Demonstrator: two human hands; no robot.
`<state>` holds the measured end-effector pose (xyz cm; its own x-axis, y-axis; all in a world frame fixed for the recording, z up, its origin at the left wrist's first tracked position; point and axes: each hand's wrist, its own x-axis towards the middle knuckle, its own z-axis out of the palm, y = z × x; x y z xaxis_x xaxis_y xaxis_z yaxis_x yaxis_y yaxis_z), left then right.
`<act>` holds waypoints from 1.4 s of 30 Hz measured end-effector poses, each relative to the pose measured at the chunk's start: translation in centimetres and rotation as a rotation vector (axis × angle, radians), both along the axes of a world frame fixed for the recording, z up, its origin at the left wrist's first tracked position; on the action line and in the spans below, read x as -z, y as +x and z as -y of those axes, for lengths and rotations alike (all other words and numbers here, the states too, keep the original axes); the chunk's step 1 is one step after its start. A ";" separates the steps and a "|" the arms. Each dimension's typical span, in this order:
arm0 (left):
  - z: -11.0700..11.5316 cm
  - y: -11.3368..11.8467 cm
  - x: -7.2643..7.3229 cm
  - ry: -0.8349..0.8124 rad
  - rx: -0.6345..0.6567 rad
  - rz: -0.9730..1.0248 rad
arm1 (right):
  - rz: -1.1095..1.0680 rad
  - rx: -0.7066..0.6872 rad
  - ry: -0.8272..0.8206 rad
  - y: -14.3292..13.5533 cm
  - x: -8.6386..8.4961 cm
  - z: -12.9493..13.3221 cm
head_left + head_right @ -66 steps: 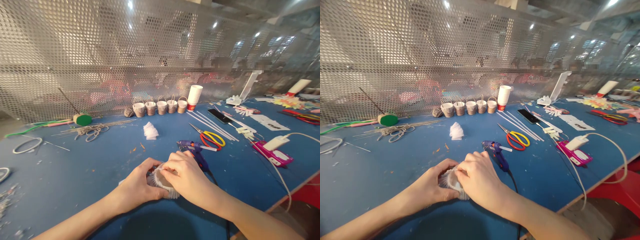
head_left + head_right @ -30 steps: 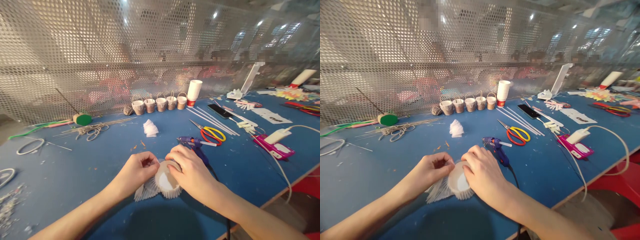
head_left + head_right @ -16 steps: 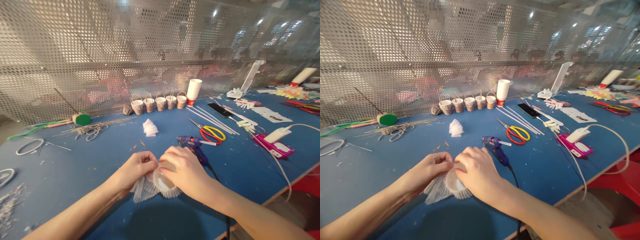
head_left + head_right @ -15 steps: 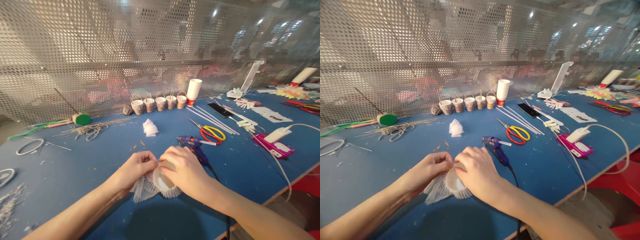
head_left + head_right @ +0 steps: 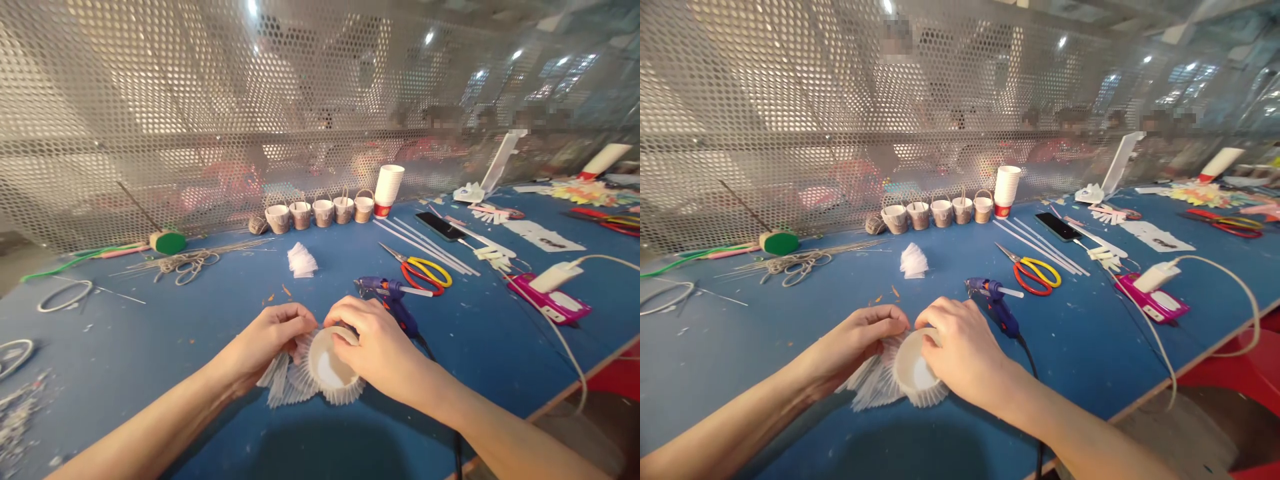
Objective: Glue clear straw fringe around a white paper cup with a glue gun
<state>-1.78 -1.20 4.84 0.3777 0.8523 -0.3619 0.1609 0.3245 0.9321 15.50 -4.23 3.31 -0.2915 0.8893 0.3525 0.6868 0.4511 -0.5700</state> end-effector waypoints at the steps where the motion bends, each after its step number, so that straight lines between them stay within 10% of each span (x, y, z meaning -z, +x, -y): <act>1: 0.0 -0.1 0.0 -0.001 -0.001 0.013 | -0.003 -0.001 -0.013 0.0 -0.1 0.0; 8: -0.3 -0.8 -0.7 0.022 0.073 0.020 | 0.032 -0.019 -0.018 -0.3 0.0 -0.1; 16: 0.8 -1.4 -1.7 0.159 0.343 -0.296 | 0.216 0.012 0.332 -0.6 0.5 0.2; 42: 1.6 -0.7 -0.3 -0.124 0.293 -0.038 | 0.306 -0.039 0.300 -1.0 0.4 0.6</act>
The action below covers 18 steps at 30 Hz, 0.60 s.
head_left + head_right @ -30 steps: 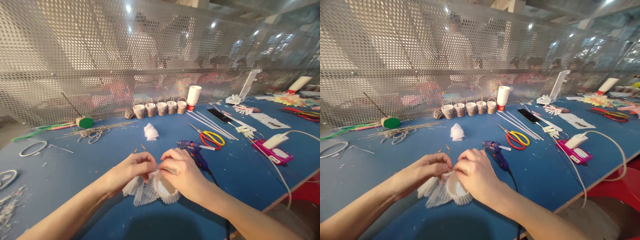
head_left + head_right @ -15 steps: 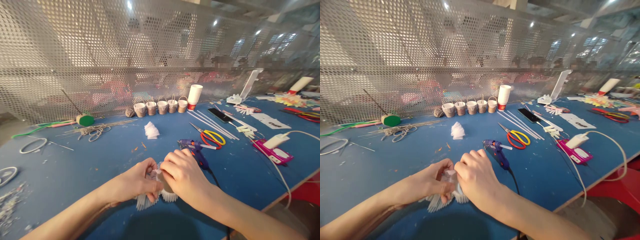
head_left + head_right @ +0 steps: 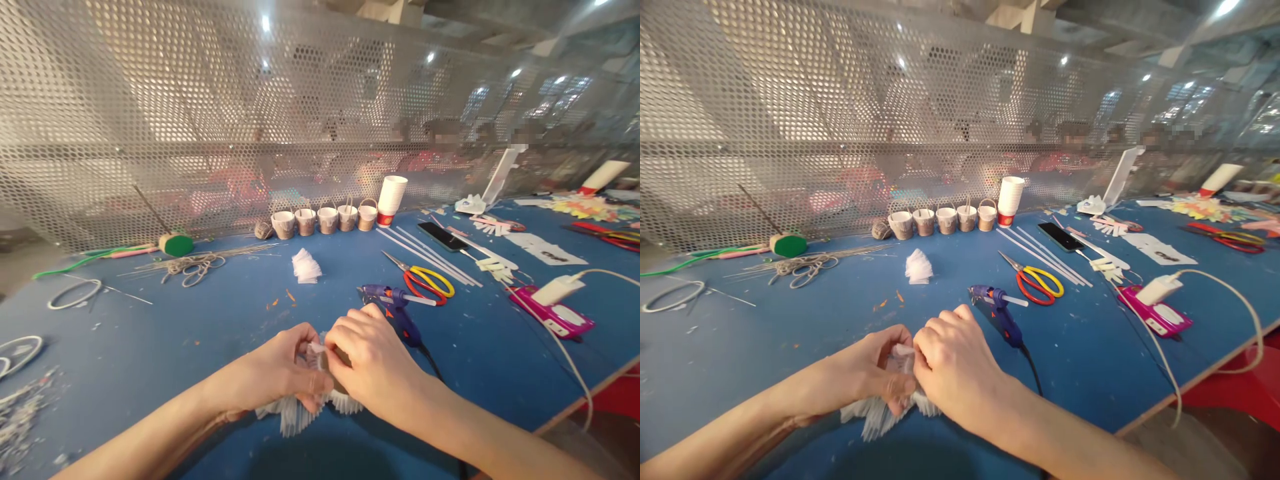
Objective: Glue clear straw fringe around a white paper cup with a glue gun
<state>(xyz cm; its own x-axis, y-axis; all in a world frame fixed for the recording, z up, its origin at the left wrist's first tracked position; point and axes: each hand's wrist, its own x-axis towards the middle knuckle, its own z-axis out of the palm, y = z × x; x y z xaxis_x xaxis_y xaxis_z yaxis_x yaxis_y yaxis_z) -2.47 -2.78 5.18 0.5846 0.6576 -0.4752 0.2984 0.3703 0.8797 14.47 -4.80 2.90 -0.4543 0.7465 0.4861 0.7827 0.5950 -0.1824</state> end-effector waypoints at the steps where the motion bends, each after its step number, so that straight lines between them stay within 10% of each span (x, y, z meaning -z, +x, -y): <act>1: 0.0 0.0 0.1 0.003 -0.006 -0.001 | 0.005 0.001 0.023 0.0 0.1 0.1; 18: -0.4 -0.6 1.0 0.006 -0.019 -0.002 | -0.276 -0.093 -0.069 0.0 0.5 -0.7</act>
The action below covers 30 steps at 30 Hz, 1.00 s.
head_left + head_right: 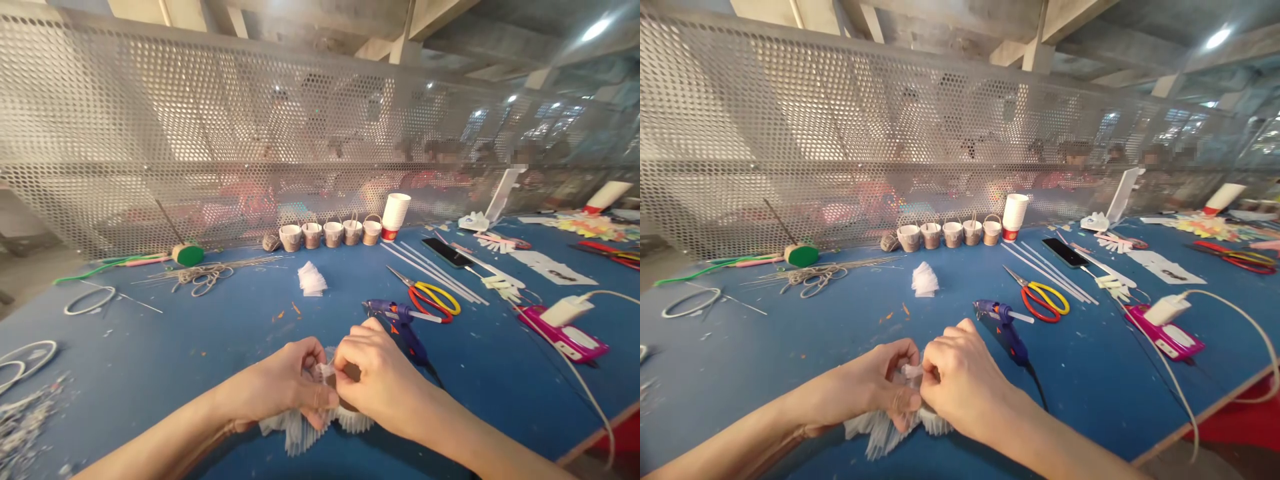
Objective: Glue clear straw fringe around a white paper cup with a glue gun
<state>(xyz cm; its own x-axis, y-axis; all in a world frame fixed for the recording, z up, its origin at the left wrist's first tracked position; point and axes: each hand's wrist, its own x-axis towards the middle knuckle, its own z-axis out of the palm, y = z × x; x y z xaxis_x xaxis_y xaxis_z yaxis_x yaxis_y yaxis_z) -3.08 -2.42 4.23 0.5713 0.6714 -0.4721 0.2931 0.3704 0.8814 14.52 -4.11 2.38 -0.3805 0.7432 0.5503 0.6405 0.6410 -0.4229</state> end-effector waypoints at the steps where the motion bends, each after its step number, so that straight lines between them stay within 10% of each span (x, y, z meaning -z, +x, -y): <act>1: 0.0 0.0 0.0 0.001 0.004 0.000 | 0.001 -0.013 -0.027 0.0 -0.1 0.0; 23: -0.1 0.3 -0.8 -0.017 0.039 -0.025 | 0.022 -0.138 -0.451 1.0 -2.7 0.7; 30: -0.1 0.2 -0.6 0.017 0.070 -0.010 | 0.089 -0.036 -0.299 1.0 -2.2 0.7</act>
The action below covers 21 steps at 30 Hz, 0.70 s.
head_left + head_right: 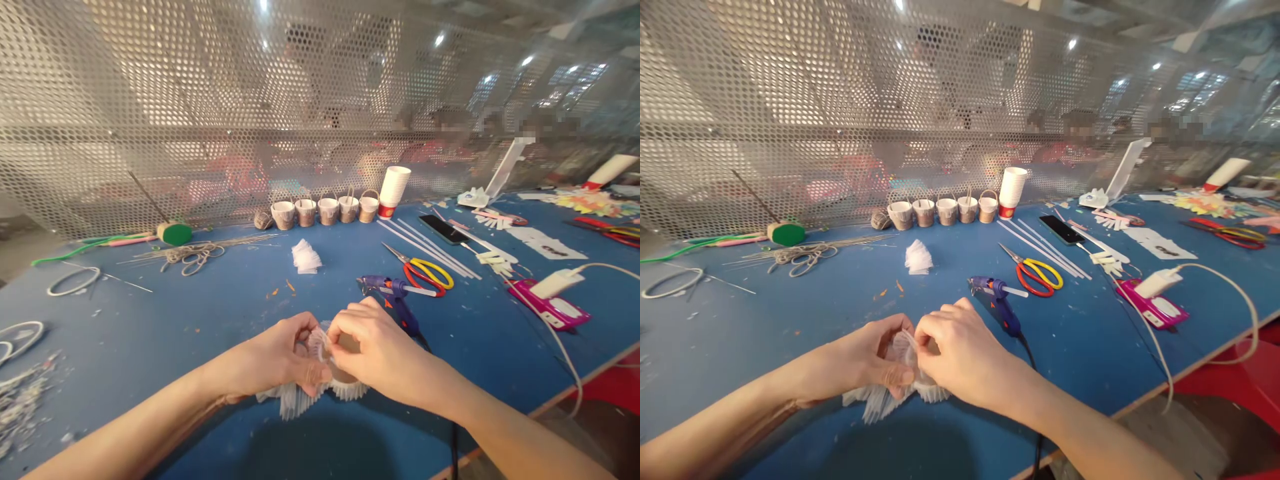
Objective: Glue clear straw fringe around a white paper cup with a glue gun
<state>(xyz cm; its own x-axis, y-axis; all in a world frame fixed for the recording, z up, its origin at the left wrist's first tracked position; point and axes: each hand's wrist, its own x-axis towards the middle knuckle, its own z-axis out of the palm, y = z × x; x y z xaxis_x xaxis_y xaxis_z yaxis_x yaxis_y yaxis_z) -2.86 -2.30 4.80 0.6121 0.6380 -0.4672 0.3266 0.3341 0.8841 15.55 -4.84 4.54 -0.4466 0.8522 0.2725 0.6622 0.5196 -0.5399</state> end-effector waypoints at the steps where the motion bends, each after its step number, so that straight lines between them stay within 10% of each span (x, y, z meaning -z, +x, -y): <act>1: 0.0 0.0 0.0 -0.003 0.004 0.015 | 0.016 0.007 0.032 0.0 0.1 0.0; 21: -0.2 1.3 -0.5 0.373 -0.102 -0.087 | -0.055 0.174 0.308 1.9 0.1 2.4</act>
<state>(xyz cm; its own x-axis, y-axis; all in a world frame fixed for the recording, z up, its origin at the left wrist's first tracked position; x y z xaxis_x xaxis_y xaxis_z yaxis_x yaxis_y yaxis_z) -1.54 -2.08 5.31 0.5048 0.8295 -0.2389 0.3875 0.0295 0.9214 17.40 -7.26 4.45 -0.2797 0.7884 0.5479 0.7294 0.5456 -0.4126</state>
